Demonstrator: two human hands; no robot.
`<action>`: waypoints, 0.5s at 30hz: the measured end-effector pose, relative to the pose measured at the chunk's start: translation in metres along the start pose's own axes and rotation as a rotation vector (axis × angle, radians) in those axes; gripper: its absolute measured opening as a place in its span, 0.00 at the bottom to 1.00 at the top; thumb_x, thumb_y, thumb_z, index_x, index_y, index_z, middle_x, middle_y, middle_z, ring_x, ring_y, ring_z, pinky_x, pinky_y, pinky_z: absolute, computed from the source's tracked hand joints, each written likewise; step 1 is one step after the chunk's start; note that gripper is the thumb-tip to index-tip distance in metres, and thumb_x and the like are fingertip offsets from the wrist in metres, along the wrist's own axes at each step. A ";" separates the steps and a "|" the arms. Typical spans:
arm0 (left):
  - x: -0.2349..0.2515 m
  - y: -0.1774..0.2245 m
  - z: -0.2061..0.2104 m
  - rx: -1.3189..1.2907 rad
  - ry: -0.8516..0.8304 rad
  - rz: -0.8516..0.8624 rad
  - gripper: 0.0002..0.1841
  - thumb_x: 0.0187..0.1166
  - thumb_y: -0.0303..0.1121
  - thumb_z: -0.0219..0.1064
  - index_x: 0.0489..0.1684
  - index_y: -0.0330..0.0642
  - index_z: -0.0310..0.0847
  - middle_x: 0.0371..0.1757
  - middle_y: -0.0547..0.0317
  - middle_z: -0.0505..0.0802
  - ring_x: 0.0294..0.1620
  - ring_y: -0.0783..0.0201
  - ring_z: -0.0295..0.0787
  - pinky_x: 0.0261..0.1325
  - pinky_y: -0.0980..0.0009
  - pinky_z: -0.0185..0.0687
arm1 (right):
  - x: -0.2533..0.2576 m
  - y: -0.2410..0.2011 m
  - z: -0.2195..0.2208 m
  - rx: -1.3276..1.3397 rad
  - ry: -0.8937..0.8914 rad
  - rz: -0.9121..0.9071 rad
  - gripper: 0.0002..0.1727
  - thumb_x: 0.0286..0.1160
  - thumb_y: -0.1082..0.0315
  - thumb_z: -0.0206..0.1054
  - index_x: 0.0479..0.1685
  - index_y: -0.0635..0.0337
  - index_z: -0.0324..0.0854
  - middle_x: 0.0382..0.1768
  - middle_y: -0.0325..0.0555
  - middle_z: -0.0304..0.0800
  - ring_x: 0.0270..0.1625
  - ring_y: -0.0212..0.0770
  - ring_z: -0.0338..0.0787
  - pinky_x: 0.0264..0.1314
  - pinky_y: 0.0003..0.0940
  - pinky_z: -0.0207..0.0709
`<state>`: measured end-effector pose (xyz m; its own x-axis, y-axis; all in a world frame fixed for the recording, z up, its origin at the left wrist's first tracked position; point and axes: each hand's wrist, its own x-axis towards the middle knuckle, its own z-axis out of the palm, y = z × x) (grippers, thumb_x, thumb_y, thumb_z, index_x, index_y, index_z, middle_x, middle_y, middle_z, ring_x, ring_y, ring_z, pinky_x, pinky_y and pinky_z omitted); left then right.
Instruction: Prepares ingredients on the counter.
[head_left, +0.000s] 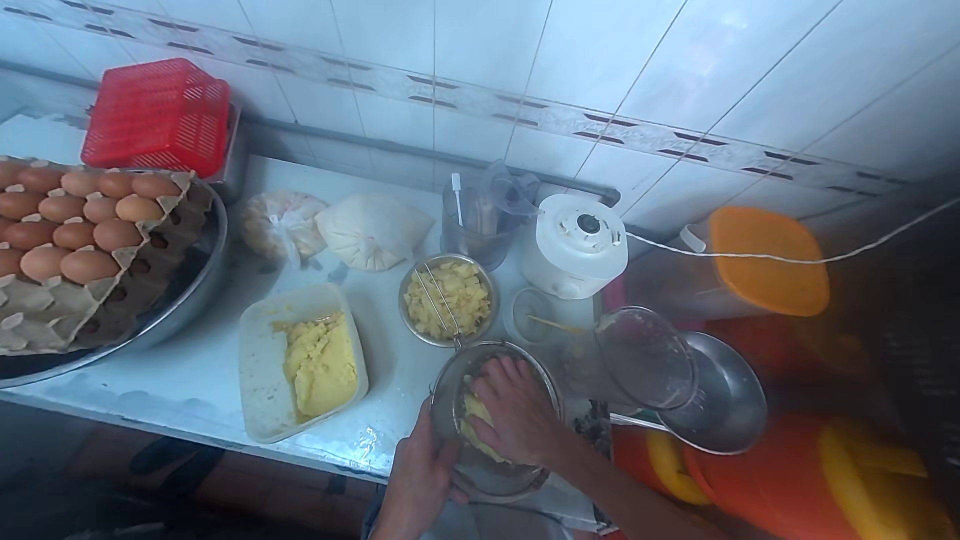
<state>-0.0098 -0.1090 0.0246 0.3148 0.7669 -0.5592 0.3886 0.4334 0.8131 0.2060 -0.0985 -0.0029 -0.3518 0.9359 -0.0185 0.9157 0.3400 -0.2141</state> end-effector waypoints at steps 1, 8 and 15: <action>0.000 0.000 0.000 0.000 0.002 -0.001 0.38 0.79 0.29 0.63 0.92 0.55 0.52 0.45 0.57 0.95 0.24 0.57 0.96 0.22 0.57 0.97 | 0.000 0.000 0.000 0.003 -0.003 0.001 0.27 0.79 0.35 0.54 0.58 0.45 0.82 0.59 0.48 0.84 0.66 0.54 0.81 0.66 0.57 0.73; 0.000 0.001 0.000 -0.008 0.001 -0.003 0.38 0.79 0.28 0.62 0.91 0.55 0.51 0.45 0.57 0.95 0.24 0.57 0.96 0.22 0.56 0.97 | 0.000 0.000 0.000 -0.001 0.002 0.002 0.27 0.78 0.35 0.53 0.57 0.44 0.82 0.59 0.47 0.83 0.65 0.53 0.81 0.66 0.56 0.73; 0.000 0.001 0.000 -0.025 0.000 -0.002 0.37 0.80 0.28 0.62 0.91 0.56 0.52 0.45 0.56 0.95 0.23 0.56 0.96 0.22 0.56 0.97 | 0.000 -0.001 -0.001 -0.008 -0.009 0.006 0.27 0.78 0.35 0.53 0.57 0.45 0.82 0.59 0.48 0.83 0.65 0.54 0.81 0.66 0.56 0.74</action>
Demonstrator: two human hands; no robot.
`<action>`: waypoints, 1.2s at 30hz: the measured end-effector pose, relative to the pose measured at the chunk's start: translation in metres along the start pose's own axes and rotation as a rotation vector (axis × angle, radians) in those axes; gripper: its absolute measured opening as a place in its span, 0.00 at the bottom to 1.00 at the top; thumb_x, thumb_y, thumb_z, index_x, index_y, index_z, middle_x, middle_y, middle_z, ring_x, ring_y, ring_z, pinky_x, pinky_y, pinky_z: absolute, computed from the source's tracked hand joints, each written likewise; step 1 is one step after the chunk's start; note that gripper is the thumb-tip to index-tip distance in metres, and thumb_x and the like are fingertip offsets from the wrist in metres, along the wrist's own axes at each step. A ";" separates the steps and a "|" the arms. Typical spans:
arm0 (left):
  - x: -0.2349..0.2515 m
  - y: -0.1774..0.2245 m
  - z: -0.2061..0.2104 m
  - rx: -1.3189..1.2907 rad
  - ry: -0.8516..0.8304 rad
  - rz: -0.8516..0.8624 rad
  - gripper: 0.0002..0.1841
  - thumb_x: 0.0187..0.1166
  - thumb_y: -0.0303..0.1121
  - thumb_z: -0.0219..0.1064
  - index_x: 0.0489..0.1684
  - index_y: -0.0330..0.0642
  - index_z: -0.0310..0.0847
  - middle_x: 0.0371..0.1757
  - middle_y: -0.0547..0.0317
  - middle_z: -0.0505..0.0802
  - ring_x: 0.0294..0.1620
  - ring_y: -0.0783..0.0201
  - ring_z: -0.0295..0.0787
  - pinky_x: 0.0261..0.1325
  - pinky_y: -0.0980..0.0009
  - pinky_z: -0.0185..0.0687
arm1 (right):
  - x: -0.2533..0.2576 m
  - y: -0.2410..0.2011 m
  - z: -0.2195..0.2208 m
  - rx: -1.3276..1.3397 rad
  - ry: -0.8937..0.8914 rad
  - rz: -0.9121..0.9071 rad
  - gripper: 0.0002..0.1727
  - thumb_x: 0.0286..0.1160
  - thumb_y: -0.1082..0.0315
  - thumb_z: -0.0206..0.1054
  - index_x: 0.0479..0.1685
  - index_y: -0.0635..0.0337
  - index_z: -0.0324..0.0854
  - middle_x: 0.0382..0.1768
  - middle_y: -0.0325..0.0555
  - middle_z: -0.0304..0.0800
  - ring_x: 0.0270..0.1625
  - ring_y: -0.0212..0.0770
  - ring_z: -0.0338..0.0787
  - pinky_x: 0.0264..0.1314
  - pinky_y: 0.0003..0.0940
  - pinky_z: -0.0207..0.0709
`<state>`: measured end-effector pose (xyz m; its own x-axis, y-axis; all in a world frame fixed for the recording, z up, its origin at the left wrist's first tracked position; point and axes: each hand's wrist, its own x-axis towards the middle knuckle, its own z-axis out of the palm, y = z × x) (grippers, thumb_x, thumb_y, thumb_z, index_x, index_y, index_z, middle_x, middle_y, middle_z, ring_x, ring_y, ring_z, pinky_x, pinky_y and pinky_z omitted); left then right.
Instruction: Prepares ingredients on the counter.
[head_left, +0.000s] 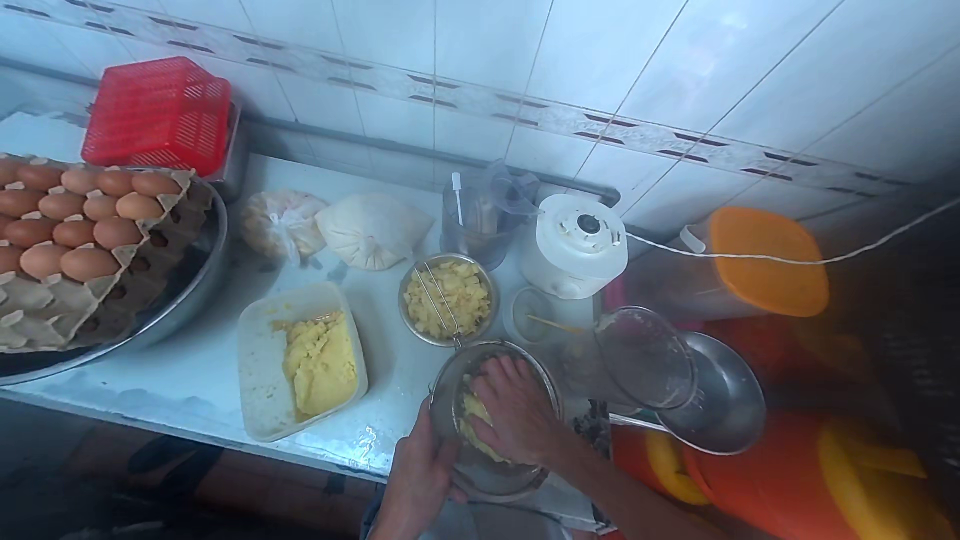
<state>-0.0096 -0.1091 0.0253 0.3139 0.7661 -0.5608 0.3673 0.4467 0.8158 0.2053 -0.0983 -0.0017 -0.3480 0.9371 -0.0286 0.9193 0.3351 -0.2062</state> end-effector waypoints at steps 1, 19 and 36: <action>0.000 0.000 0.000 0.002 0.000 0.001 0.37 0.80 0.28 0.62 0.91 0.56 0.52 0.45 0.56 0.95 0.24 0.56 0.95 0.22 0.56 0.97 | 0.000 0.000 0.000 -0.001 0.002 0.000 0.27 0.78 0.35 0.53 0.57 0.45 0.82 0.59 0.47 0.83 0.65 0.54 0.81 0.65 0.56 0.74; 0.001 0.000 0.000 0.016 -0.004 0.002 0.37 0.80 0.29 0.62 0.92 0.55 0.51 0.44 0.56 0.95 0.24 0.57 0.96 0.23 0.56 0.98 | 0.001 -0.001 0.001 0.000 0.008 0.006 0.27 0.78 0.35 0.53 0.56 0.45 0.82 0.59 0.48 0.83 0.65 0.54 0.81 0.66 0.57 0.73; 0.001 -0.001 0.000 0.006 0.000 0.013 0.37 0.80 0.29 0.61 0.92 0.56 0.51 0.43 0.57 0.95 0.24 0.56 0.95 0.21 0.56 0.97 | 0.000 0.000 0.001 -0.002 0.014 -0.003 0.26 0.79 0.36 0.54 0.57 0.44 0.82 0.58 0.46 0.83 0.64 0.53 0.81 0.66 0.55 0.73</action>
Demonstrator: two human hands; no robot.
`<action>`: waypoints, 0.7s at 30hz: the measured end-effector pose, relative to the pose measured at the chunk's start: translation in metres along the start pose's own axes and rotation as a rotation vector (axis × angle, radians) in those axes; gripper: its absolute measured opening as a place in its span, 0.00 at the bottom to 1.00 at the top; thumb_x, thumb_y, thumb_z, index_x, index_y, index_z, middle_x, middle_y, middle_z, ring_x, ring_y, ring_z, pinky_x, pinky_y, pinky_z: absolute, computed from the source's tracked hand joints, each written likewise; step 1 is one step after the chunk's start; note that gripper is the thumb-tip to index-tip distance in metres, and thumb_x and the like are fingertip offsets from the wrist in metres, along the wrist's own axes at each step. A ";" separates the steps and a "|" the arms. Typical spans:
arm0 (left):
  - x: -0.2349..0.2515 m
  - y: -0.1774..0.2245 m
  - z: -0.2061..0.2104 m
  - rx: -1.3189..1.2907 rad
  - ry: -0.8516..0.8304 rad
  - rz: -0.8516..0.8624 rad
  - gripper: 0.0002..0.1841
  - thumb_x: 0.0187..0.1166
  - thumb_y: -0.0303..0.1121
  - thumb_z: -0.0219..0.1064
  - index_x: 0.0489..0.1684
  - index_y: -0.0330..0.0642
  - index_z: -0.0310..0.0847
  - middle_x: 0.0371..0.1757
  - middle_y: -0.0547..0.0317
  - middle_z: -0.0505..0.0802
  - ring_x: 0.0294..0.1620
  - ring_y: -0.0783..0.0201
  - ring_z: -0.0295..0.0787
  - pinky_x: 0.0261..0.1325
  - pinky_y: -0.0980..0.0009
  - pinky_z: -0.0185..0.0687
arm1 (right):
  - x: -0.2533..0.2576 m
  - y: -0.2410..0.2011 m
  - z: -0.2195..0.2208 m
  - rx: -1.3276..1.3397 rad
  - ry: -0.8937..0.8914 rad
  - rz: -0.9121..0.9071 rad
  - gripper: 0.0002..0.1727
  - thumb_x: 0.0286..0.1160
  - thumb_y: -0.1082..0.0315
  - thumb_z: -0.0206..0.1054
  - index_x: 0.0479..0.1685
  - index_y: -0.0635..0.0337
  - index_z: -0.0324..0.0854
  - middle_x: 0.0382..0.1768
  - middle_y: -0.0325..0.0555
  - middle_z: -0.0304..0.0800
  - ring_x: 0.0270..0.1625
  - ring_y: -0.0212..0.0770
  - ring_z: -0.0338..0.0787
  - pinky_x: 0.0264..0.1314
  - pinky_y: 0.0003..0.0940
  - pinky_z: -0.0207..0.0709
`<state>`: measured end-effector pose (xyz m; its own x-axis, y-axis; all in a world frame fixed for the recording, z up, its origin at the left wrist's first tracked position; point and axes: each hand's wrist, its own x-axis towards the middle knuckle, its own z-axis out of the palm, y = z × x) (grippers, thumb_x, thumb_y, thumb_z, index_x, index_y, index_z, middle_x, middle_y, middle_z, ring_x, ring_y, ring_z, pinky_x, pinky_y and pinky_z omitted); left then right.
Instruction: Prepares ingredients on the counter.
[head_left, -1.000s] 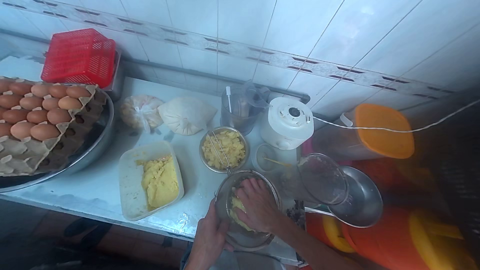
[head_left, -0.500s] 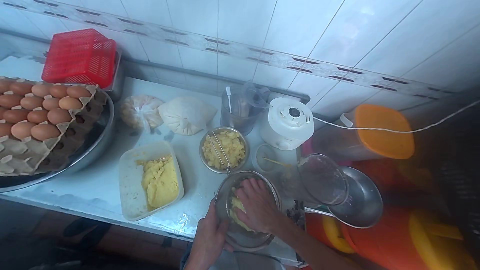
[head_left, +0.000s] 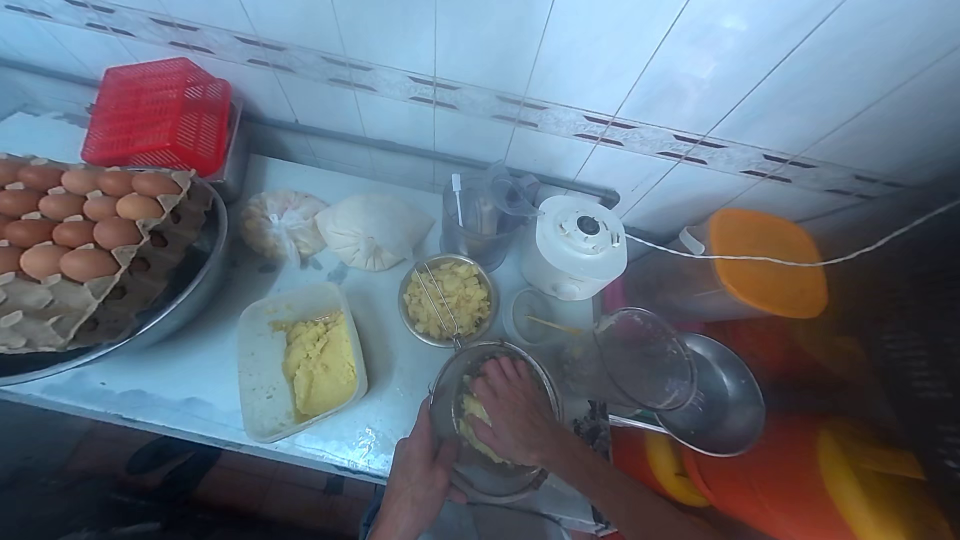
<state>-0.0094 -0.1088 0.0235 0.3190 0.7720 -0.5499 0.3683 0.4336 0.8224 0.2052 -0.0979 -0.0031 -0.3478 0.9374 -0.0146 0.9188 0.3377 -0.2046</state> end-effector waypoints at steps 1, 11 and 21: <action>0.000 0.000 0.000 0.000 -0.002 0.000 0.37 0.80 0.28 0.61 0.92 0.56 0.51 0.44 0.57 0.95 0.24 0.56 0.95 0.21 0.56 0.97 | 0.000 0.000 0.000 -0.001 0.002 -0.001 0.26 0.79 0.36 0.53 0.56 0.44 0.82 0.58 0.46 0.83 0.64 0.53 0.81 0.66 0.55 0.73; -0.001 0.001 0.000 -0.004 -0.001 0.002 0.37 0.80 0.28 0.61 0.91 0.56 0.52 0.46 0.57 0.95 0.24 0.57 0.96 0.22 0.56 0.97 | 0.000 0.000 0.000 0.001 0.002 0.000 0.27 0.79 0.36 0.53 0.56 0.45 0.82 0.58 0.47 0.84 0.64 0.54 0.81 0.65 0.56 0.73; 0.000 0.000 -0.001 0.011 -0.016 0.013 0.36 0.81 0.28 0.62 0.91 0.58 0.53 0.42 0.58 0.96 0.23 0.56 0.96 0.23 0.56 0.98 | -0.008 -0.016 -0.013 0.013 0.064 -0.240 0.23 0.78 0.38 0.61 0.62 0.39 0.82 0.71 0.40 0.83 0.80 0.50 0.76 0.83 0.65 0.64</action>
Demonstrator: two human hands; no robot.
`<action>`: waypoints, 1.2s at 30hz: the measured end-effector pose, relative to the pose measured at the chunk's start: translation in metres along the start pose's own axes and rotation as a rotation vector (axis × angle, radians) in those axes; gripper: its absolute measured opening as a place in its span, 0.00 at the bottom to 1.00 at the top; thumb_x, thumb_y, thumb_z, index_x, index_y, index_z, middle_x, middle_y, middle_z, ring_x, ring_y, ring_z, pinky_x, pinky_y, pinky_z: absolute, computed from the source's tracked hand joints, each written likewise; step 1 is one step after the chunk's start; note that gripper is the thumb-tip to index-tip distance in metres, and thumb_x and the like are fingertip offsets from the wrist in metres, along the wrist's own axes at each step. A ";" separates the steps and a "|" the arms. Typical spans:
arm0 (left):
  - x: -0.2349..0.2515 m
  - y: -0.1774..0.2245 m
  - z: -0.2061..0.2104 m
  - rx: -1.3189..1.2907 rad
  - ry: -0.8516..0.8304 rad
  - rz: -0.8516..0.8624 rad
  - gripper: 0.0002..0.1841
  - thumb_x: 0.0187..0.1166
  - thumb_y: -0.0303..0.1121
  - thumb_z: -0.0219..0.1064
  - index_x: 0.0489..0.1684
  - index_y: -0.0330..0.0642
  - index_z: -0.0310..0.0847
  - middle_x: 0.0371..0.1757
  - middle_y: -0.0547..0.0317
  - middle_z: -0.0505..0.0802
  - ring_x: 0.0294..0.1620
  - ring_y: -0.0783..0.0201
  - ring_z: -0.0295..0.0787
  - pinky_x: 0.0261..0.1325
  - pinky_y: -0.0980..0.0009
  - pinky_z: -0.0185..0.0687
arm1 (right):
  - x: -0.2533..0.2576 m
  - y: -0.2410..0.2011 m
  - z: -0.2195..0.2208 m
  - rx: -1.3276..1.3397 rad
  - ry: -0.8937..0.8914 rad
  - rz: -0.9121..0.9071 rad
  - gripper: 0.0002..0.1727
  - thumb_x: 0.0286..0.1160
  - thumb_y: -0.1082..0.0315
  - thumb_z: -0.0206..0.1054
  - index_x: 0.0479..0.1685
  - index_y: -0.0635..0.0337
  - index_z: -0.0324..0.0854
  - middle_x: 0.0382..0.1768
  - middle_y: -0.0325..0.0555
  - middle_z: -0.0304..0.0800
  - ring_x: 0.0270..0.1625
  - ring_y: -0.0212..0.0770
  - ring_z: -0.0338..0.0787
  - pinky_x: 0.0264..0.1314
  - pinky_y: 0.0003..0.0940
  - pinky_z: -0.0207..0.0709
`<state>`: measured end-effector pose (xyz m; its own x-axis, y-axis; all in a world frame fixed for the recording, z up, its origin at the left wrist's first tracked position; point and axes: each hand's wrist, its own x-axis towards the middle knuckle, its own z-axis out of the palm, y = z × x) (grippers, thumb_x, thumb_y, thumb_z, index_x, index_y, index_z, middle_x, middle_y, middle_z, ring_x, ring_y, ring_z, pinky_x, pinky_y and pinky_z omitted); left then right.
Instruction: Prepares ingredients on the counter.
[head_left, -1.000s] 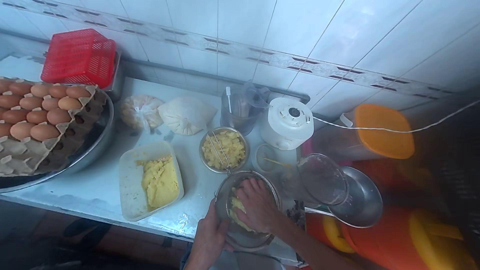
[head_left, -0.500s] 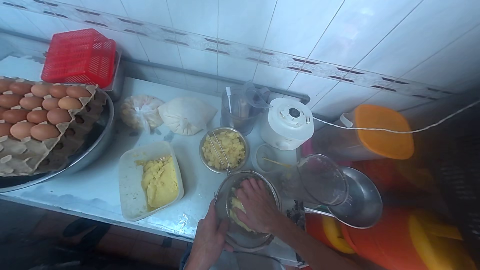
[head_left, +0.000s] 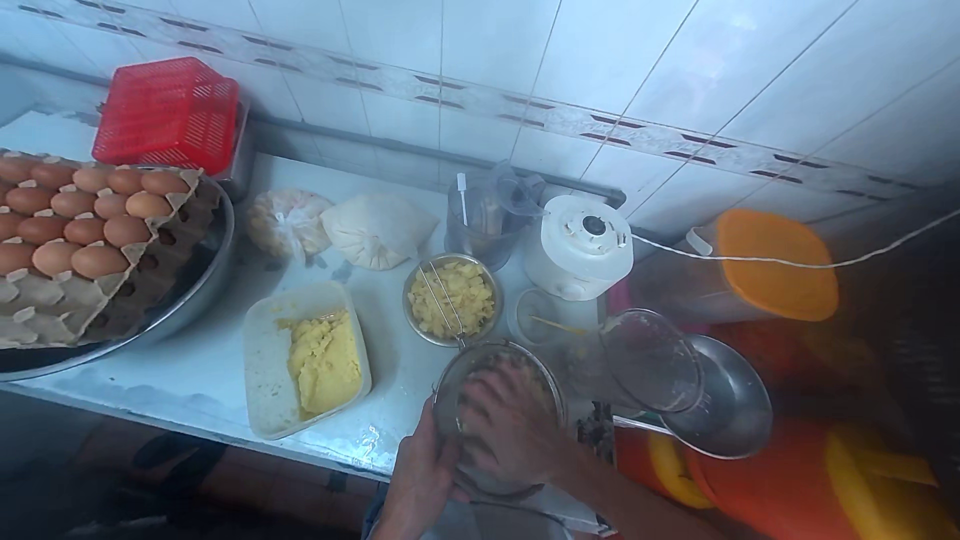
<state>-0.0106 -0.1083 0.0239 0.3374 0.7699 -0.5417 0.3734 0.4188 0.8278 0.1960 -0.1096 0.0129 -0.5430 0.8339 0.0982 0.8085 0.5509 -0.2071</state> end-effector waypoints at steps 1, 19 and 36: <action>0.000 0.000 0.000 -0.007 -0.004 -0.001 0.37 0.81 0.28 0.62 0.91 0.59 0.52 0.41 0.57 0.95 0.23 0.56 0.95 0.23 0.56 0.98 | 0.000 0.000 0.002 0.012 -0.014 -0.058 0.19 0.80 0.42 0.60 0.57 0.41 0.82 0.69 0.40 0.83 0.79 0.50 0.76 0.84 0.64 0.63; -0.001 -0.002 -0.001 -0.004 0.003 -0.032 0.37 0.80 0.29 0.63 0.91 0.59 0.52 0.45 0.57 0.95 0.24 0.57 0.95 0.22 0.56 0.97 | 0.002 0.011 0.015 -0.025 -0.047 -0.197 0.11 0.81 0.54 0.56 0.41 0.47 0.79 0.50 0.43 0.83 0.62 0.48 0.83 0.76 0.55 0.70; 0.001 -0.002 0.000 0.015 0.006 -0.001 0.37 0.79 0.29 0.63 0.90 0.58 0.53 0.44 0.57 0.95 0.24 0.58 0.96 0.23 0.56 0.97 | 0.002 0.012 0.016 -0.033 -0.063 -0.176 0.12 0.82 0.53 0.56 0.41 0.47 0.79 0.50 0.42 0.84 0.62 0.47 0.83 0.77 0.55 0.70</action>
<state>-0.0114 -0.1087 0.0216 0.3318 0.7725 -0.5415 0.3867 0.4122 0.8250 0.2012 -0.1013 -0.0047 -0.6892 0.7212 0.0693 0.7060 0.6900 -0.1598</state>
